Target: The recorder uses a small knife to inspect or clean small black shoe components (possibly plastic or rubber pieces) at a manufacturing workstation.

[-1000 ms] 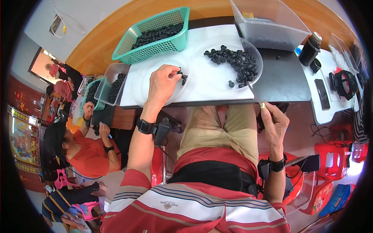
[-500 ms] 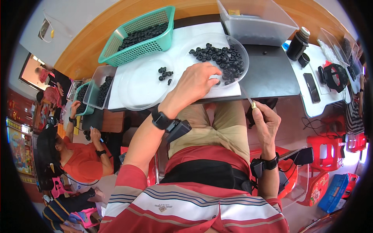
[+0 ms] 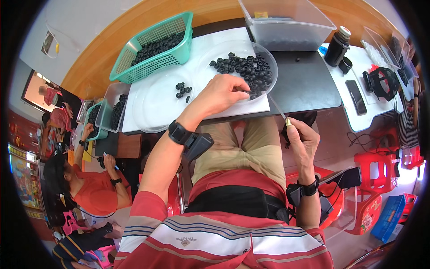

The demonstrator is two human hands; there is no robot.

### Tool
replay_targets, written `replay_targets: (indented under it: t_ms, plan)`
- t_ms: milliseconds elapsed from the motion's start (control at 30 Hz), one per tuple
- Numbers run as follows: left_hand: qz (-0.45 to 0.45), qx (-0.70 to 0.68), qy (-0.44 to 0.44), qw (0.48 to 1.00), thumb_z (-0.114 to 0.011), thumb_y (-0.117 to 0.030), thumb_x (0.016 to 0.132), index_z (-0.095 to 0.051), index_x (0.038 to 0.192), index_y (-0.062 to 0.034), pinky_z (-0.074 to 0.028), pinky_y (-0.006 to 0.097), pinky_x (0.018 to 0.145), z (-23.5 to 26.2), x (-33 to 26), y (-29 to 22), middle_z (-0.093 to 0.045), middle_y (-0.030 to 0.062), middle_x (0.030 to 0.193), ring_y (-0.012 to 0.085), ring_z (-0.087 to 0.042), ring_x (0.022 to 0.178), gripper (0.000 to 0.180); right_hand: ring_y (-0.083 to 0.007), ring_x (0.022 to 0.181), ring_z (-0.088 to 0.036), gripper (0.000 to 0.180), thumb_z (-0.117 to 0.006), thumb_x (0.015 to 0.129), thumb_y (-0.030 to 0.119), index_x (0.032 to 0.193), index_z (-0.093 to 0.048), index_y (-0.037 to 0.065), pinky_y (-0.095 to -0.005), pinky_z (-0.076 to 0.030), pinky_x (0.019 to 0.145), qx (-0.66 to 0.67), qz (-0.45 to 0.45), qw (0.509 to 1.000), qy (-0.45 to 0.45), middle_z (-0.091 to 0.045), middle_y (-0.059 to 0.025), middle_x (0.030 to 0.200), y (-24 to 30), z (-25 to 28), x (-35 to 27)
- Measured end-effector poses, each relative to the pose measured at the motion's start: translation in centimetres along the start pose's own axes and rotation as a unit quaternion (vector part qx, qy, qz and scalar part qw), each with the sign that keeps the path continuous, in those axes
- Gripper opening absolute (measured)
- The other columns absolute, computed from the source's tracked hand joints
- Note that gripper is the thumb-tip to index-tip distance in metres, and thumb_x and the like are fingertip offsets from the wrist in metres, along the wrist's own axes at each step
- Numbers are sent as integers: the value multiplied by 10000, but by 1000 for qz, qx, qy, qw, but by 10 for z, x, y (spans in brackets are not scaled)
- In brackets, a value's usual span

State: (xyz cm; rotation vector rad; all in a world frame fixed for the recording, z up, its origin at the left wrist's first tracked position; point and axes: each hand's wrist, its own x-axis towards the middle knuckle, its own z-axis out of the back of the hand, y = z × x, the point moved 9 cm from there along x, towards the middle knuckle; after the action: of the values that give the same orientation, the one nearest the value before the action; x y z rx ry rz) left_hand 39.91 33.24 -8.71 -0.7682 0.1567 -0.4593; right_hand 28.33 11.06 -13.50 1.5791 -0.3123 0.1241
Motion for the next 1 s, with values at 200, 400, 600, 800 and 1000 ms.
replay_targets:
  t_ms: [200, 400, 600, 800, 1000]
  plan:
    - [-9, -236, -61, 970, -724, -116, 916, -724, 1069, 7, -518, 249, 714, 8, -16, -17, -700, 23, 872, 91, -653, 824, 196, -39, 748, -503, 277, -712, 955, 165, 1124, -695, -54, -196, -390, 650, 3, 1, 1000, -10, -624, 17, 867, 9, -3, 9]
    - [17, -520, -59, 852, -683, -108, 956, -674, 1132, -2, -610, 288, 807, -11, -31, -20, -706, 61, 974, 120, -685, 864, 206, -79, 752, -554, 262, -725, 934, 156, 1114, -707, -34, -224, -431, 674, -7, 53, 999, 12, -657, -37, 853, 26, -23, 21]
    - [30, -652, -25, 757, -645, -166, 988, -644, 1151, -21, -612, 304, 851, -32, -42, -23, -691, 78, 1027, 143, -686, 937, 218, -122, 664, -564, 258, -755, 896, 151, 1093, -720, -12, -263, -438, 612, -54, 160, 985, 28, -635, -71, 763, 47, -39, 25]
    - [40, -688, -39, 724, -640, -162, 989, -630, 1174, -23, -612, 314, 868, -39, -46, -21, -687, 93, 1075, 175, -691, 957, 232, -143, 631, -562, 262, -767, 880, 144, 1088, -722, -9, -274, -436, 588, -87, 175, 980, 31, -628, -82, 750, 56, -40, 22]
    - [34, -697, -47, 715, -640, -160, 987, -633, 1161, -17, -610, 336, 852, -42, -53, -21, -681, 114, 1045, 195, -682, 946, 225, -146, 642, -575, 250, -759, 883, 128, 1091, -723, -7, -280, -444, 594, -93, 187, 977, 36, -630, -82, 749, 59, -41, 19]
